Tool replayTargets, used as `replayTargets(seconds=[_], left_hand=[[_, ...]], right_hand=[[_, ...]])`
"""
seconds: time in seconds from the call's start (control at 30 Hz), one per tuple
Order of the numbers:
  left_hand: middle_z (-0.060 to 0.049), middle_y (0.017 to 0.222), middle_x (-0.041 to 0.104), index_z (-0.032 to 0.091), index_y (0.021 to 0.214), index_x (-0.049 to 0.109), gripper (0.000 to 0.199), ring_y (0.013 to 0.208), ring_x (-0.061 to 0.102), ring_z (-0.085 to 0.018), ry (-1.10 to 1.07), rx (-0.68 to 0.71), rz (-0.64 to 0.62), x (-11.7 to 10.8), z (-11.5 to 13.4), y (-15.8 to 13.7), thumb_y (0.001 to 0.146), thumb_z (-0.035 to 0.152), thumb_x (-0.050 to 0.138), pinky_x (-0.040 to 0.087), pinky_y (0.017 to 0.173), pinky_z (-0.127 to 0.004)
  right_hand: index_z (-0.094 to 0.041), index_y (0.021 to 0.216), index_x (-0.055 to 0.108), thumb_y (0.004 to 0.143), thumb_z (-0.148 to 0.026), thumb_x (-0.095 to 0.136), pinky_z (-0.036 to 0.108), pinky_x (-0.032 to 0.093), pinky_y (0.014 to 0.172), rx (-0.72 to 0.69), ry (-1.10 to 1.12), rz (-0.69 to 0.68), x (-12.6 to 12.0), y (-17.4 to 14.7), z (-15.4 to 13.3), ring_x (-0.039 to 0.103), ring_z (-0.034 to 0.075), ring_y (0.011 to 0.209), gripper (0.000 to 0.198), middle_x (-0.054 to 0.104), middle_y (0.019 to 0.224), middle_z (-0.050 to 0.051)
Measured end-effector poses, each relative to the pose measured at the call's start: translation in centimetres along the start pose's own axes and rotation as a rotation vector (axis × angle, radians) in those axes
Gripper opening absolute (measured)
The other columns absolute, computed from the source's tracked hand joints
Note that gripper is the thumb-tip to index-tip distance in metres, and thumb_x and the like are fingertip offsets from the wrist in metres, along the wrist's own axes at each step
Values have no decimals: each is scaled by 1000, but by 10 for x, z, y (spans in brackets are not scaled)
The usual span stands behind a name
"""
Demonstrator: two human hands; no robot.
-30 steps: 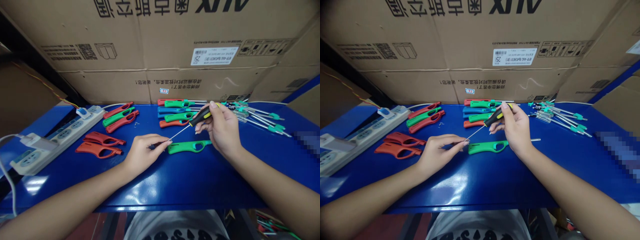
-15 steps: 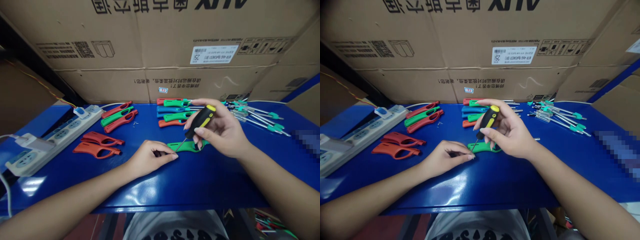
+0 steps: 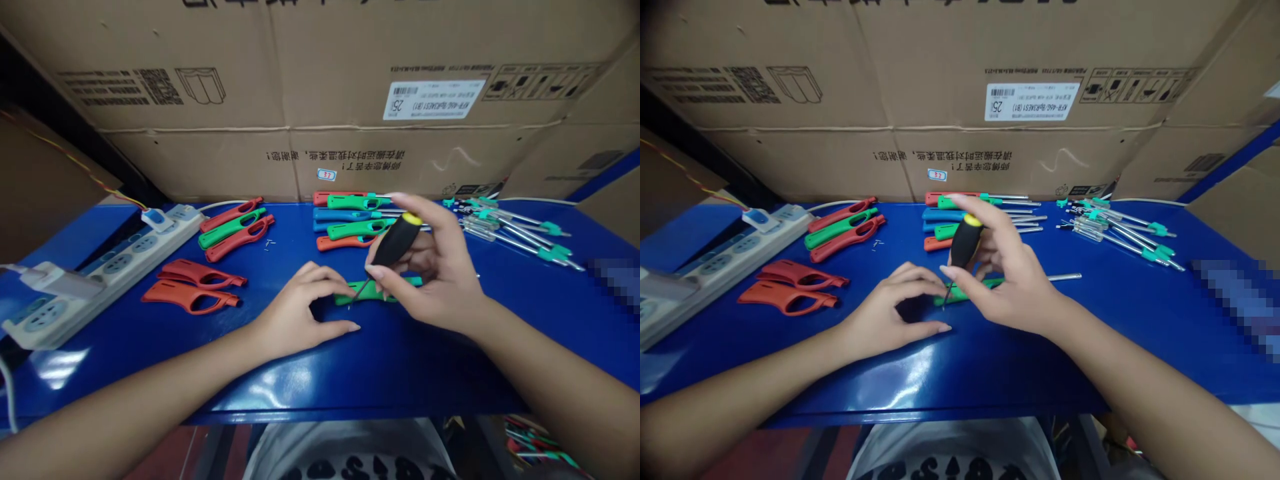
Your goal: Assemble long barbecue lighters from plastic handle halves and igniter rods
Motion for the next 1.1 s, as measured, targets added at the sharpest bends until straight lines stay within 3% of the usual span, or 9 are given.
replayTargets(seconds=[0.1,0.23,0.47,0.77,1.1], left_hand=[[-9,117,71,18,123,68,48,112,61,-25,108,-10,19,-3,-6,1,80,36,82,48,101,-43],[-9,116,73,16,123,66,38,108,65,-23,127,-5,-12,1,-14,0,88,27,73,51,98,-41],[-7,112,76,16,121,67,38,102,67,-22,100,26,-22,5,-16,0,87,28,76,53,93,-40],[-7,110,75,16,122,66,40,103,67,-23,79,67,-26,7,-16,-1,86,28,77,52,94,-39],[-6,110,75,18,120,67,37,102,67,-22,68,64,-37,7,-16,-2,86,28,77,52,93,-40]], right_hand=[[-35,150,31,92,-27,68,24,60,48,-11,-52,120,1,1,5,72,17,72,69,68,102,4],[-35,148,32,95,-32,64,22,59,47,-6,-60,151,5,1,11,73,17,73,63,67,104,5],[-34,148,34,92,-25,67,25,61,49,-11,-46,115,9,-3,12,70,16,69,65,65,99,4],[-34,148,35,91,-25,68,27,64,56,-26,-89,74,9,-6,8,73,18,84,66,59,136,11],[-36,148,37,89,-19,69,29,65,57,-107,-89,52,11,-7,7,72,18,85,69,60,131,8]])
Point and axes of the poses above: each hand's wrist, its own y-axis towards the middle knuckle, its own x-axis out of the palm, z = x × y, the point moved 2 cm from there along y, towards the middle knuckle
